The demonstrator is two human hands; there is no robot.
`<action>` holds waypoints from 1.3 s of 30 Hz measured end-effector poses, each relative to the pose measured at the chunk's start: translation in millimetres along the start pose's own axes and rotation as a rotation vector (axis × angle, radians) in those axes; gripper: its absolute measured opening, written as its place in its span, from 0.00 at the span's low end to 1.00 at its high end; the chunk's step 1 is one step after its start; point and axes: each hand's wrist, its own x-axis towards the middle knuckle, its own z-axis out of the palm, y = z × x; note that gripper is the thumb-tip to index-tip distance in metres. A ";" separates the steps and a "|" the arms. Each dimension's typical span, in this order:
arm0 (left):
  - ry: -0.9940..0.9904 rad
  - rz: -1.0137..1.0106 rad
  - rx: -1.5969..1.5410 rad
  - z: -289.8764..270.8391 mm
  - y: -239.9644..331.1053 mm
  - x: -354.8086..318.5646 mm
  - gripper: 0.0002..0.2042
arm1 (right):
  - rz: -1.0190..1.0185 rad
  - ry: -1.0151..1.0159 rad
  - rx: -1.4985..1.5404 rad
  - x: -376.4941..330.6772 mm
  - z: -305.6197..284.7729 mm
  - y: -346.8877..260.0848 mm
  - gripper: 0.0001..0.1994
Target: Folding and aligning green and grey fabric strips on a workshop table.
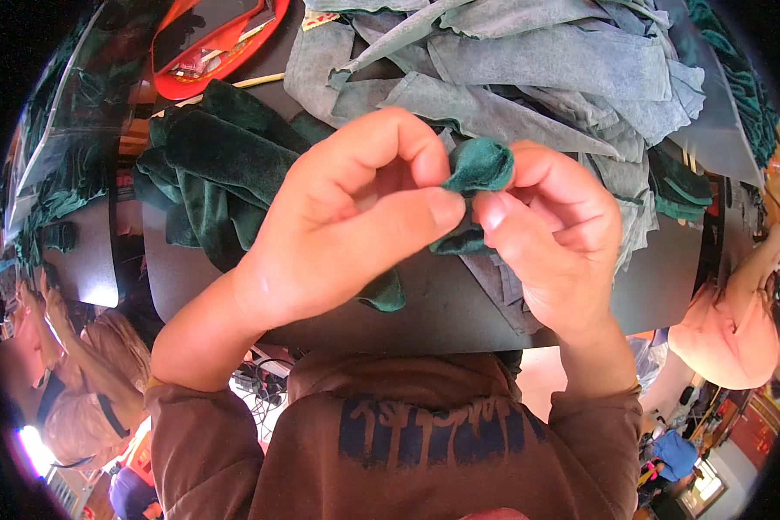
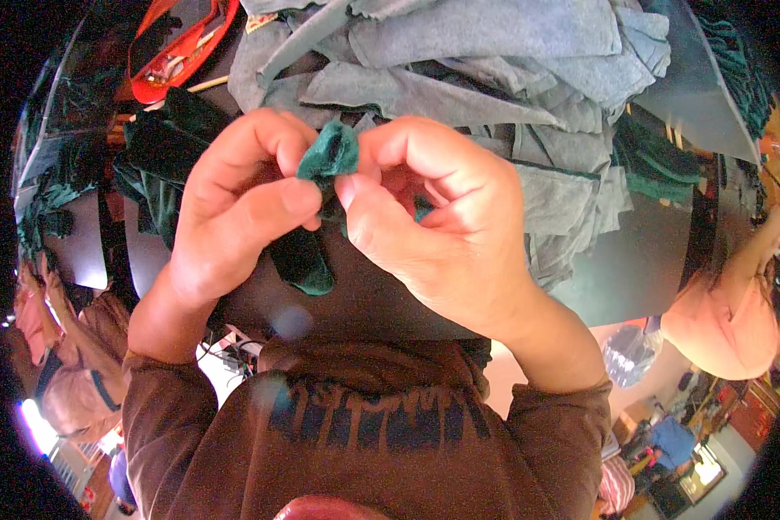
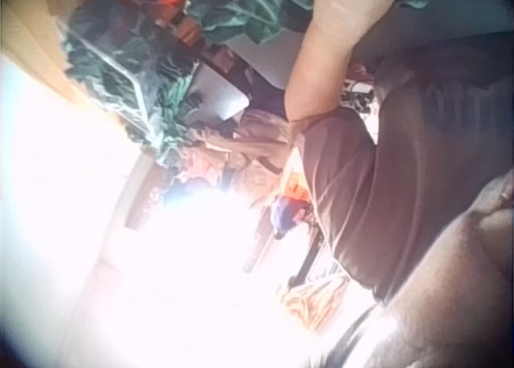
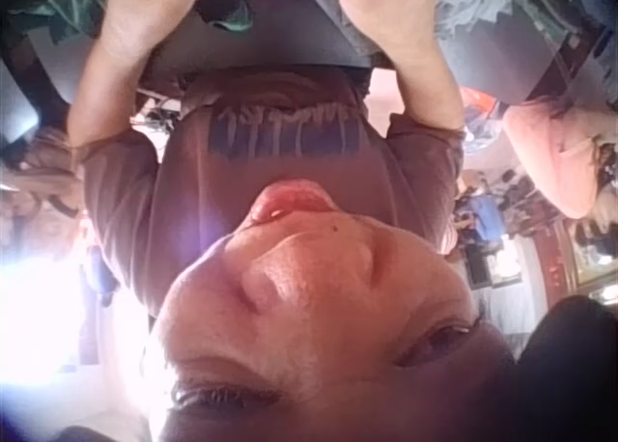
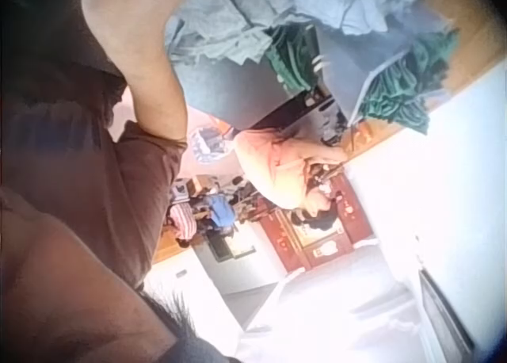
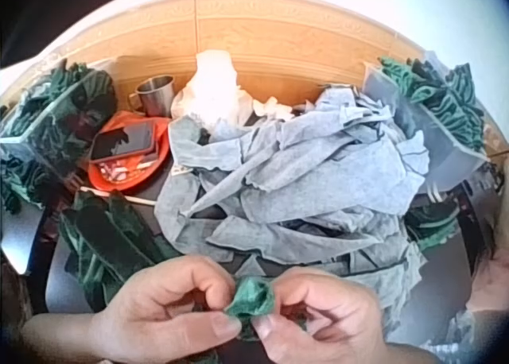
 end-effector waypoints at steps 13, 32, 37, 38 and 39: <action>-0.036 -0.246 -0.425 -4.2 -0.3 1.8 0.03 | 0.232 -0.142 0.433 5.0 -6.6 -4.1 0.04; 0.199 0.227 0.030 -7.7 25.3 -4.7 0.09 | 0.072 -0.254 -0.388 4.6 2.7 -0.7 0.10; 0.480 0.364 0.085 -21.2 59.3 -12.3 0.10 | 0.013 -0.357 -0.450 -3.9 18.8 -15.7 0.10; 0.544 0.394 0.099 -22.9 65.3 -14.8 0.10 | -0.065 -0.464 -0.527 -5.9 22.4 -19.3 0.10; 0.605 0.498 0.287 -28.9 69.4 -19.4 0.10 | -0.124 -0.516 -0.637 -7.7 25.1 -22.3 0.10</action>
